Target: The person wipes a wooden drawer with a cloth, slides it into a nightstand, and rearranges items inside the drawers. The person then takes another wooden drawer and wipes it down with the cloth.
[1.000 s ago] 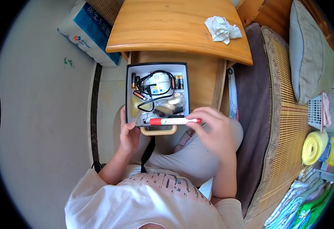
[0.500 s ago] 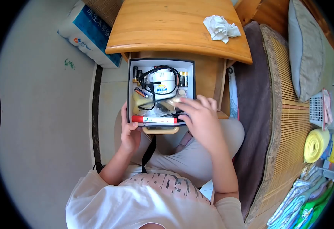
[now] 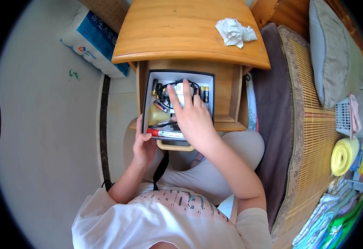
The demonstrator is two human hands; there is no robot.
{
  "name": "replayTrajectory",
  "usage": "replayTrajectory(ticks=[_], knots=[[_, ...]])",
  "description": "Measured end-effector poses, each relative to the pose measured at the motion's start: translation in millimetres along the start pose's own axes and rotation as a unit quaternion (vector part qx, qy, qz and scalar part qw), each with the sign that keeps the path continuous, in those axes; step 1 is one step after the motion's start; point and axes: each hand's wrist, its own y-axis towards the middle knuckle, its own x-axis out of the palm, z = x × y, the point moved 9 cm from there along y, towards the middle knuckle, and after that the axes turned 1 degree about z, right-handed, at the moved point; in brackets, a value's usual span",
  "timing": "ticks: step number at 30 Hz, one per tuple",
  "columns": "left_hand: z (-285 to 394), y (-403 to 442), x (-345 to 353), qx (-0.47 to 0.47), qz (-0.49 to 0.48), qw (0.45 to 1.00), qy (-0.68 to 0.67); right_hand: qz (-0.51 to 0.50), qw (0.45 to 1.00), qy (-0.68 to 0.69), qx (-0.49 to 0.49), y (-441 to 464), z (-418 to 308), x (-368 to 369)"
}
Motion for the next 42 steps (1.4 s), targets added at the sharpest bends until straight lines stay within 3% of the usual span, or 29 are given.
replayTrajectory(ticks=[1,4,5,7,9,11,13,15,19,21,25,27,31,33,34,38,40,41,42], knots=[[-5,2,-4,-0.02,0.014,1.0,-0.008,0.001,1.0,0.001,-0.001,2,3,-3],[-3,7,5,-0.061,0.011,0.998,-0.022,-0.126,0.986,0.107,0.0,0,22,-3],[-2,11,9,-0.077,0.014,0.997,-0.015,-0.125,0.986,0.107,-0.001,-1,32,-11],[3,29,11,-0.083,-0.005,0.997,-0.003,-0.118,0.954,0.266,-0.077,-2,32,-27],[-1,46,6,-0.108,0.009,0.994,-0.012,-0.105,0.945,0.301,-0.074,-3,34,-26],[-9,58,-2,-0.116,0.021,0.993,-0.001,-0.089,0.958,0.266,-0.052,-5,36,-3],[-9,71,-12,-0.055,0.05,0.997,0.002,-0.061,0.974,0.212,-0.053,-9,26,18],[-11,73,-8,-0.087,0.042,0.995,-0.037,-0.039,0.994,0.059,-0.083,-7,9,28],[-28,87,-26,-0.039,0.07,0.994,-0.068,-0.027,0.996,0.043,-0.071,9,11,69],[-34,90,-35,-0.061,0.099,0.99,-0.076,0.02,0.994,0.015,-0.103,17,8,71],[-36,88,-42,-0.127,0.127,0.983,-0.047,0.012,0.994,0.008,-0.11,13,24,86],[-15,82,-20,-0.129,0.059,0.988,0.067,0.028,0.993,0.026,-0.11,12,18,70],[-11,87,-25,-0.098,0.035,0.989,0.11,0.077,0.989,-0.024,-0.121,22,8,72],[-4,100,-34,0.056,-0.006,0.924,0.378,0.077,0.989,-0.02,-0.124,32,12,88],[5,103,-30,0.177,-0.024,0.849,0.497,0.086,0.987,-0.032,-0.133,37,14,97],[23,95,-16,0.101,-0.015,0.814,0.572,0.088,0.989,-0.028,-0.114,36,13,98],[30,91,5,0.19,-0.046,0.766,0.613,0.097,0.991,-0.009,-0.094,29,17,90],[30,93,8,0.19,-0.049,0.767,0.611,0.112,0.989,0.054,-0.076,25,20,71],[30,90,19,0.236,-0.064,0.701,0.67,0.127,0.983,0.118,-0.057,21,24,58]])
